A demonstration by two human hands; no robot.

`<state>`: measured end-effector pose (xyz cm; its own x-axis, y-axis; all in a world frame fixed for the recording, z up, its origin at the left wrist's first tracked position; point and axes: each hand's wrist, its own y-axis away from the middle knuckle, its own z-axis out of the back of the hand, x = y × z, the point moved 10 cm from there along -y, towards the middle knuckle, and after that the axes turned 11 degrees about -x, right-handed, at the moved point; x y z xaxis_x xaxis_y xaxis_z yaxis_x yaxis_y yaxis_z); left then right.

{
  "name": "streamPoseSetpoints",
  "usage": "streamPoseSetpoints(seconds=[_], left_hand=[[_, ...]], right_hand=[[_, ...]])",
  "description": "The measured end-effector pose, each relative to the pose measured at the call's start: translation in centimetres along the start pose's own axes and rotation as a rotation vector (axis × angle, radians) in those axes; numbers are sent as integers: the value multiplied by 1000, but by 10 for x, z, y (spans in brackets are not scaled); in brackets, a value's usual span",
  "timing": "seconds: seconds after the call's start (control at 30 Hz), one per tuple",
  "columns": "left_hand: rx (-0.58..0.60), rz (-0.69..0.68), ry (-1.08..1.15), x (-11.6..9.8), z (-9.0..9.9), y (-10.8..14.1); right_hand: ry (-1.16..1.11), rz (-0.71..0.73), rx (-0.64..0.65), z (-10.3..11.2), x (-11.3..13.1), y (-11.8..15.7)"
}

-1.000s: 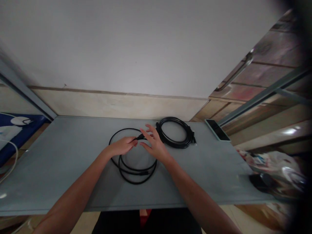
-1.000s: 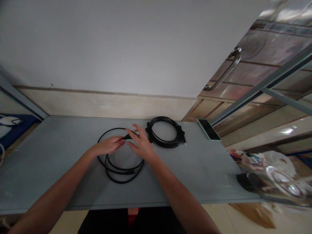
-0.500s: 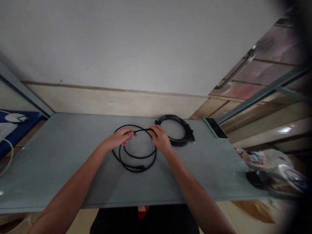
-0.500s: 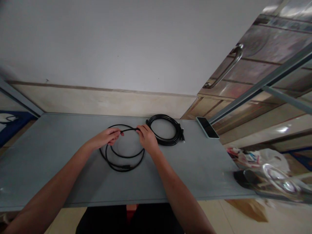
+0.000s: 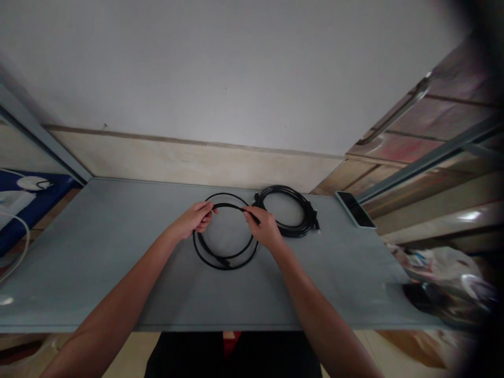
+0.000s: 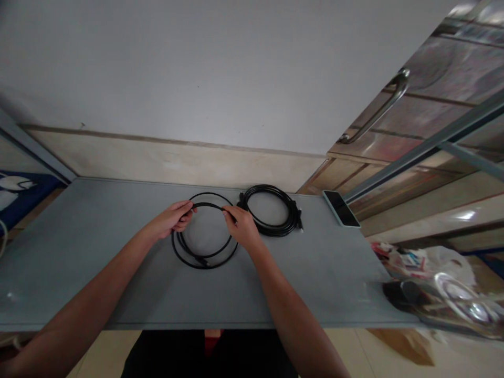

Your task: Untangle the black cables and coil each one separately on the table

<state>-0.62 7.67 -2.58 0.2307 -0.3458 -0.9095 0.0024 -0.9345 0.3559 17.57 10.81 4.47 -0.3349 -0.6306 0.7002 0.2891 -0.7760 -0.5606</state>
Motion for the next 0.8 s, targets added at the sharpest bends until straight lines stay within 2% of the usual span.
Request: streamPoseSetpoints(seconds=[0.1,0.23,0.37,0.63,0.8], left_hand=[[8,20,-32,0,-2,4],[59,58,-62,-1,-3,10],[69,70,-97,-1,-3,13],[31,42,-173,-9,-5,19],[1,-45,-291,-11,-4,14]], right_hand=[[-71,-40,8,-2,-1,1],[-113,-21,12,-2,5,0],[-138,-1,98,-8,14,2],[-162,-4,146,-11,18,4],[-151,20,180,-14,19,6]])
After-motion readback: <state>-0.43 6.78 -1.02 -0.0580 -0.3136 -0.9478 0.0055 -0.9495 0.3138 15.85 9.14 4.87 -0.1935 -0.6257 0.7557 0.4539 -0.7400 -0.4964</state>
